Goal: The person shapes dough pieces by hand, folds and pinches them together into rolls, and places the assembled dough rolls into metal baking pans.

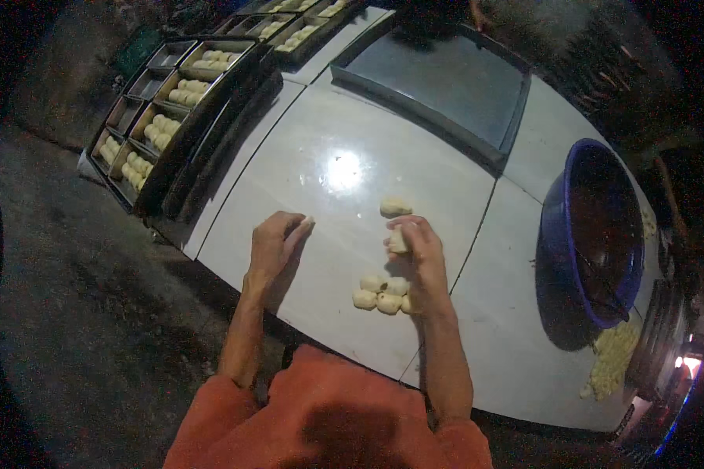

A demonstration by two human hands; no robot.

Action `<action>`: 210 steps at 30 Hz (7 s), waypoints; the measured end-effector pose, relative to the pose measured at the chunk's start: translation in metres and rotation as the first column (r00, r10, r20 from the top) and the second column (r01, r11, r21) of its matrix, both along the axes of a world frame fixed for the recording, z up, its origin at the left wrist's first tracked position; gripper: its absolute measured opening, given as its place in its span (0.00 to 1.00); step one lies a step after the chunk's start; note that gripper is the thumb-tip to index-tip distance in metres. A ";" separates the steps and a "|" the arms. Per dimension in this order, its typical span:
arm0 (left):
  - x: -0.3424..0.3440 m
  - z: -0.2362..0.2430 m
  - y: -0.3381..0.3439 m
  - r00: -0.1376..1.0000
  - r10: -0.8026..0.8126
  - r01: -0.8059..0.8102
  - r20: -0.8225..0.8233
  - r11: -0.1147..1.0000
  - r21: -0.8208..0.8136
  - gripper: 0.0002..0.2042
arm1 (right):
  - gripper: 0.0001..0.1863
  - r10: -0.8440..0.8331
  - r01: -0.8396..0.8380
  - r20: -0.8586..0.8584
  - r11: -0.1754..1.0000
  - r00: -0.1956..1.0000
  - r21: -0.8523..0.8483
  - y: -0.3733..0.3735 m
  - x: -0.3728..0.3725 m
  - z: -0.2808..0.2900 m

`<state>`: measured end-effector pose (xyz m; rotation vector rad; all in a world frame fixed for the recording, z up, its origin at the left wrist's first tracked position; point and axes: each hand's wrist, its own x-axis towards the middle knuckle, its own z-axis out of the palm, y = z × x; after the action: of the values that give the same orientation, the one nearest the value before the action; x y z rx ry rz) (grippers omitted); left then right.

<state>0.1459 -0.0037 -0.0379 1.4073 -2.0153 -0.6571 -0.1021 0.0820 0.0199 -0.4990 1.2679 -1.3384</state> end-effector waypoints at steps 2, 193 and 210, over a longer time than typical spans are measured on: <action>-0.012 0.024 0.015 0.989 0.028 -0.018 -0.147 0.998 0.067 0.09 | 0.14 0.040 -0.045 0.116 0.998 0.992 0.040 -0.007 0.016 -0.004; -0.090 0.029 0.074 0.729 -0.661 0.618 0.178 0.748 0.242 0.37 | 0.39 -0.158 -0.645 -0.987 0.757 -0.025 -0.105 0.090 -0.077 -0.080; -0.063 0.061 0.054 0.728 -0.686 0.600 -0.011 0.629 0.494 0.24 | 0.23 0.512 -0.713 -0.695 0.701 0.505 -0.002 0.081 -0.040 -0.021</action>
<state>0.0830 0.0506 0.0235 0.9420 -2.6583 -1.4651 -0.1424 0.1632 -0.0006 -1.6049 1.2273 -0.7012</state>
